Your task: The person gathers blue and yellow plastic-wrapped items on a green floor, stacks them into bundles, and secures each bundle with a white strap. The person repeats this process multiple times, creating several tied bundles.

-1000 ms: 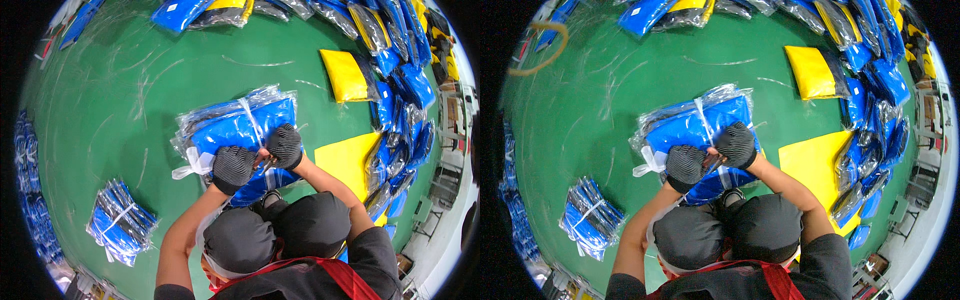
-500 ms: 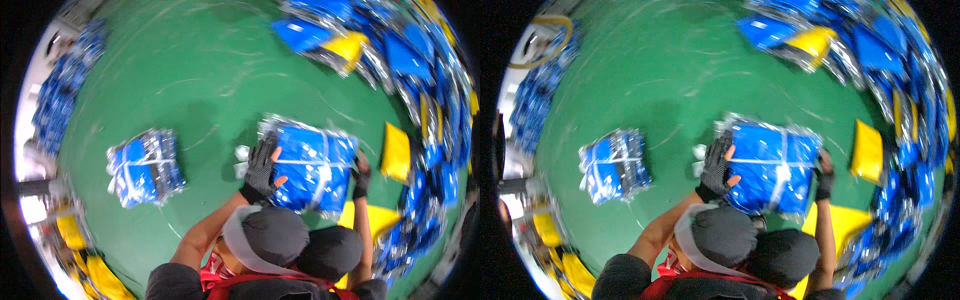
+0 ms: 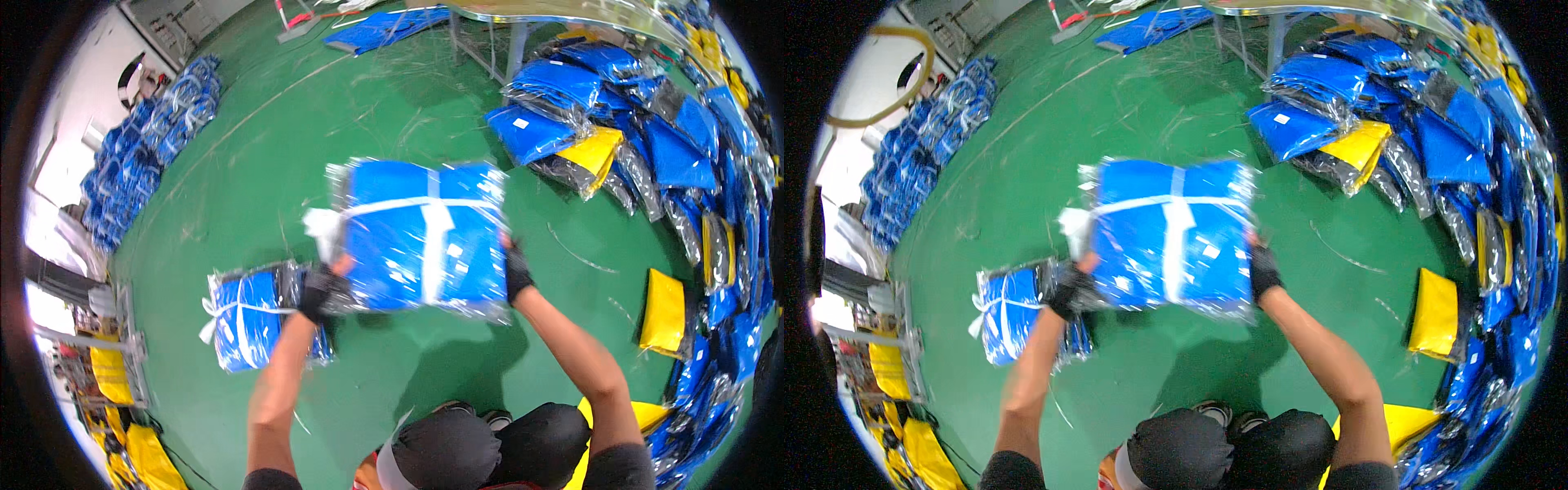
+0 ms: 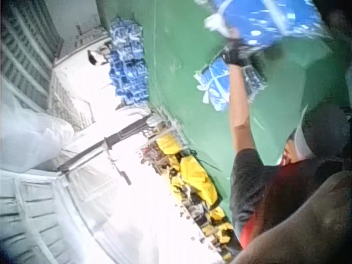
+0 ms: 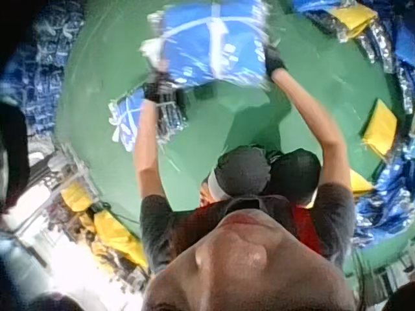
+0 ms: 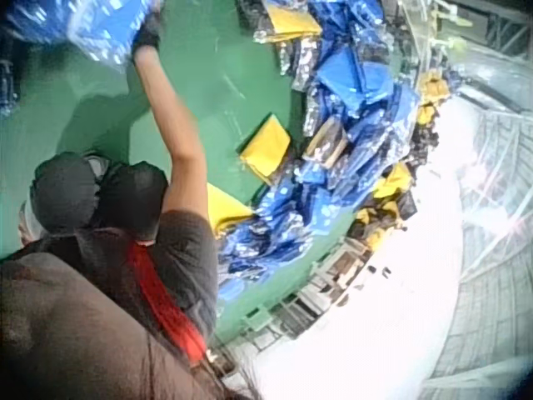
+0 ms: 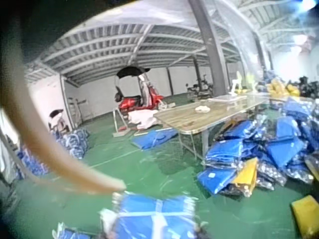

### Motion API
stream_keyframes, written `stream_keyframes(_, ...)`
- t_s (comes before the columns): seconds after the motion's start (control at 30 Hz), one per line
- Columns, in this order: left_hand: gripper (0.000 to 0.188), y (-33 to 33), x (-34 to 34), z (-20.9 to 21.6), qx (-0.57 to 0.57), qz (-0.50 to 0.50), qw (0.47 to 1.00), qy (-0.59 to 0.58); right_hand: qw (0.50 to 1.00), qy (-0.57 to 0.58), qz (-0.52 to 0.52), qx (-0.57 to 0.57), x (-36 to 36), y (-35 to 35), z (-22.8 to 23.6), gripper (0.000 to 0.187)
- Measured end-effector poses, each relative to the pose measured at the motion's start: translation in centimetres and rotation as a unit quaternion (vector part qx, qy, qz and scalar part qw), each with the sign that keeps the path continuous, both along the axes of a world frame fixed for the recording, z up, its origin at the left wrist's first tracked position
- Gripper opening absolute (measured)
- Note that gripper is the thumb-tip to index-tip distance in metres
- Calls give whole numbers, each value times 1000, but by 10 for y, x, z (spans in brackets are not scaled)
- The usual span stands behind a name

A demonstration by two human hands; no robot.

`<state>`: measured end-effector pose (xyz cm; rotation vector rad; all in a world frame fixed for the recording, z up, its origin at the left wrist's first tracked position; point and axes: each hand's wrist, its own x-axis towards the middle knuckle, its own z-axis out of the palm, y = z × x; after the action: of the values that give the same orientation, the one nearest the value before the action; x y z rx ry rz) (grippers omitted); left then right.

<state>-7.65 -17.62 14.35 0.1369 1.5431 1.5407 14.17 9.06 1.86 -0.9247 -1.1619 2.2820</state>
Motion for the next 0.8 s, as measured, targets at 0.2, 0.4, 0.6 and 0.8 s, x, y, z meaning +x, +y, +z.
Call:
stream_keyframes(0.2,49,-58,-183,36,-19,23,998,50,947,-66,195,248,-214,-60,44,73)
stream_keyframes(0.4,57,-201,-110,-32,-302,42,767,565,797,-57,504,328,-154,-76,-30,46)
stream_keyframes(0.6,55,-221,19,-121,31,301,952,42,926,-301,225,-48,149,47,-17,48)
stream_keyframes(0.8,55,-84,-18,-131,-72,170,982,-48,920,-361,-142,-59,391,-22,91,59)
